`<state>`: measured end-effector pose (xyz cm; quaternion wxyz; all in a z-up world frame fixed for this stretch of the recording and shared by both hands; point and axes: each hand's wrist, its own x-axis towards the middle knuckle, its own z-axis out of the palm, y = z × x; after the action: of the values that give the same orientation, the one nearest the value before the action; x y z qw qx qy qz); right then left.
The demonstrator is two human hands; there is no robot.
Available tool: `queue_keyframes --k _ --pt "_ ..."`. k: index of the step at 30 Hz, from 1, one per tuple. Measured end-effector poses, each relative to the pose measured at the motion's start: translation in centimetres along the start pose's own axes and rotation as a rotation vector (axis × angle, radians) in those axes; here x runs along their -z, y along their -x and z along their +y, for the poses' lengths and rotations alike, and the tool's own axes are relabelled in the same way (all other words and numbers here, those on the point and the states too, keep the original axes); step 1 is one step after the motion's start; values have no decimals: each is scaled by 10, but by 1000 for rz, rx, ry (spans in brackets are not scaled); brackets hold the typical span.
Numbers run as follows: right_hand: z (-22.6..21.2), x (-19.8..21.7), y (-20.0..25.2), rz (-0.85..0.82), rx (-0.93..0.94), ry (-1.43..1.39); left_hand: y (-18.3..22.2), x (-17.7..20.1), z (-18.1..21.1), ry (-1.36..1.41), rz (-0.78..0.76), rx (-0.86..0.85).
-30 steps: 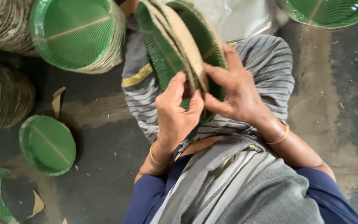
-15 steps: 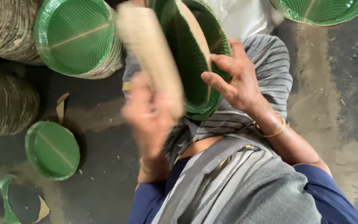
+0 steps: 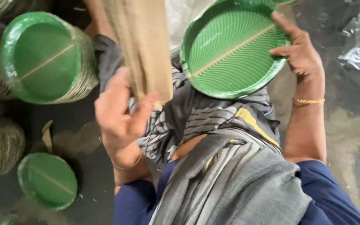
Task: The person organizes stacks of leaf-based plates and packs them into plastic bags by hand while sitting on the floor.
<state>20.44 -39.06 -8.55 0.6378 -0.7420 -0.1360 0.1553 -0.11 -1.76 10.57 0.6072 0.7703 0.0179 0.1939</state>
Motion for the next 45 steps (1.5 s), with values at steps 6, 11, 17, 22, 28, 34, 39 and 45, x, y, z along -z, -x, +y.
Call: queue_keyframes --k 6,11,17,22,28,34,39,45 --pt "24 32 19 195 -84 -660 -32 -77 -92 -585 -727 -601" --pt "34 22 32 362 -177 -982 -55 -106 -165 -615 -596 -460" --pt "51 10 39 216 -20 -533 -79 -166 -298 -67 -171 164" --pt "51 9 57 135 -13 -521 -49 -169 -330 561 -172 704" --pt "4 -10 42 307 -166 262 -21 -174 -311 474 -114 383" --pt "12 -116 -13 81 29 999 -37 -171 -298 117 -61 231" --pt "-1 -145 -20 105 62 1042 -96 -151 -403 459 -287 552" --pt "-1 -143 -26 121 91 1104 -182 -181 -422 -419 -3 124"
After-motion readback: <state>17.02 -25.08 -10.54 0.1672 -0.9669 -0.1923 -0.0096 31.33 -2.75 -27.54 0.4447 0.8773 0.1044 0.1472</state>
